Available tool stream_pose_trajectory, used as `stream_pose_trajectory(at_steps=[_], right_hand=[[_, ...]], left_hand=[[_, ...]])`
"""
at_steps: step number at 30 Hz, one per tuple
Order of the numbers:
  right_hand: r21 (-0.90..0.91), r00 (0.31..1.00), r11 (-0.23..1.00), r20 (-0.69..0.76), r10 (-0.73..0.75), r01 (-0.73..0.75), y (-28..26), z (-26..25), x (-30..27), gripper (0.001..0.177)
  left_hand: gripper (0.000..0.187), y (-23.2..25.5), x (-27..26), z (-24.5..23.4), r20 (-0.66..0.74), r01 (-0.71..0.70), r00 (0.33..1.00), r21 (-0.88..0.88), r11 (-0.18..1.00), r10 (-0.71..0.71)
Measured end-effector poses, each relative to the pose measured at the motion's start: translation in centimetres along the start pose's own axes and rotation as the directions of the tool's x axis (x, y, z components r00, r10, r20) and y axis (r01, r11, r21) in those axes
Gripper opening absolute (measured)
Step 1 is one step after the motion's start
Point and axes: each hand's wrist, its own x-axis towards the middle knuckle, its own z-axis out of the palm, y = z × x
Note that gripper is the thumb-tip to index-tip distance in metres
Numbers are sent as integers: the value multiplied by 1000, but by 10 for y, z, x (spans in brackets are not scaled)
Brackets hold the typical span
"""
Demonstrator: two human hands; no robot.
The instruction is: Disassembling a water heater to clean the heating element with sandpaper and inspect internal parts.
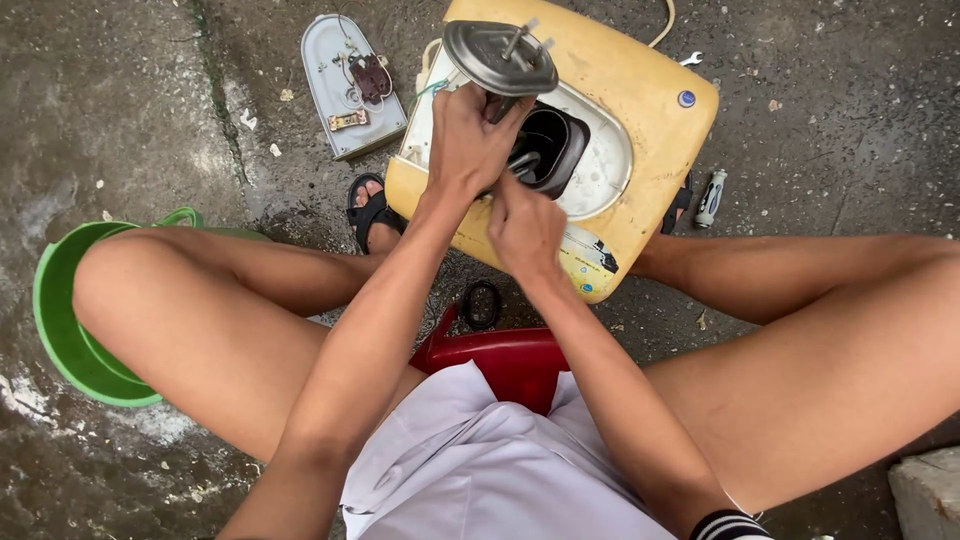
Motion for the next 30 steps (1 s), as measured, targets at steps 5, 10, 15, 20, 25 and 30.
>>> stream_pose_trajectory(at_steps=[5,10,15,20,25,30], right_hand=[[49,969,968,43,243,-245,12,0,-1,48],[54,992,991,16,125,-126,-4,0,-2,30],[32,985,985,-12,172,-172,-1,20,-3,53],[44,998,998,51,37,-40,1,8,5,39],[40,995,994,26,97,-98,-14,10,-4,22],[5,985,993,123,117,-118,10,0,9,59]], left_hand=[[31,-12,-1,15,69,-104,992,18,994,102],[39,-1,3,-1,29,-57,998,9,998,57],[51,-3,4,3,-2,-69,998,57,996,69],[52,-9,6,1,-19,-45,999,21,999,45],[53,14,6,-10,32,9,999,40,999,-10],[53,2,5,-6,24,-7,1000,41,999,6]])
